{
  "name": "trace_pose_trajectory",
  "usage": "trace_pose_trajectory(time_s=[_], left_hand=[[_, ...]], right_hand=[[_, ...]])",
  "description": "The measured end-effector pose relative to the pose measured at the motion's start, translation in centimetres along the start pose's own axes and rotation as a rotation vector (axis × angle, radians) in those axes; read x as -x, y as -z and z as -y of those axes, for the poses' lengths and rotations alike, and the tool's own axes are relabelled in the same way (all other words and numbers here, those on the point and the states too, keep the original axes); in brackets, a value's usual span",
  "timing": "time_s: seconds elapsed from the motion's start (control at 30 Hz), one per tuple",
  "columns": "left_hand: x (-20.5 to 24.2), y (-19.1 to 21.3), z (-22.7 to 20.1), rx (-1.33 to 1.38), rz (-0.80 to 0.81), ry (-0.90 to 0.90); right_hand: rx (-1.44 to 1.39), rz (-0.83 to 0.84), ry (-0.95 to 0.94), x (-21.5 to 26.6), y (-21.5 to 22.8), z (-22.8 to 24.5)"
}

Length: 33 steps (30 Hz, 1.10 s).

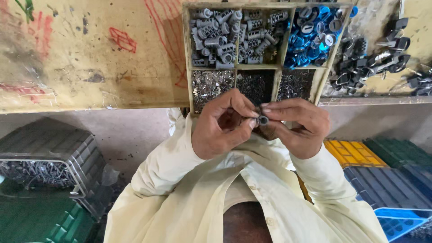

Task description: The person assembles small lock components by hand, inserting a metal pin into a blue plastic housing and then attaching a metal ring. The person repeats this assembly process multiple times using parts from a compartmentalized wooden box.

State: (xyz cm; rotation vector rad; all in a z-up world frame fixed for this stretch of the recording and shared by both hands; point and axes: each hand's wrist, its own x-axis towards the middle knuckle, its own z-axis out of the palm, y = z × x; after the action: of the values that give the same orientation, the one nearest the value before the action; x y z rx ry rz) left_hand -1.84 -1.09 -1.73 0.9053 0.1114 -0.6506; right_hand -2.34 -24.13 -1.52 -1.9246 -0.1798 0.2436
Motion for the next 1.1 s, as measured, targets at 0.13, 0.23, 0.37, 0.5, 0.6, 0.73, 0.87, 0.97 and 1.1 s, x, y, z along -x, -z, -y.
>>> trace_pose_trajectory(time_s=[0.13,0.23,0.37,0.5,0.6,0.73,0.87,0.97,1.1], left_hand=[[0.2,0.3,0.1,-0.06,-0.042,0.019],[0.3,0.4,0.1,-0.057,-0.094,0.1],[0.0,0.4,-0.1,-0.092,-0.122,0.137],[-0.1,-0.9,-0.8,-0.541,-0.242,-0.06],[0.3,-2.5,-1.2,-1.045,-0.254,-0.442],[0.3,-2.1,-0.8,-0.634,-0.121,-0.265],[-0.2,-0.4,0.7,0.456,0.118,0.314],[-0.1,0.7,1.3,0.321,0.077,0.055],[0.9,0.2,0.8,-0.135,-0.07,-0.205]], right_hand=[[0.156,0.045,0.091,-0.7,0.2,1.1],[0.201,0.041,0.164,-1.7,0.1,2.1],[0.274,0.083,0.287,-2.7,0.4,3.2],[0.366,0.063,0.241,-2.5,0.0,3.7],[0.442,-0.058,0.204,-1.7,-0.1,2.7],[0.306,-0.065,0.453,-0.7,0.2,1.4],[0.312,0.013,0.633,-1.6,0.9,2.1],[0.34,0.087,0.481,-3.5,2.2,2.7],[0.963,-0.114,0.316,-4.9,4.8,2.1]])
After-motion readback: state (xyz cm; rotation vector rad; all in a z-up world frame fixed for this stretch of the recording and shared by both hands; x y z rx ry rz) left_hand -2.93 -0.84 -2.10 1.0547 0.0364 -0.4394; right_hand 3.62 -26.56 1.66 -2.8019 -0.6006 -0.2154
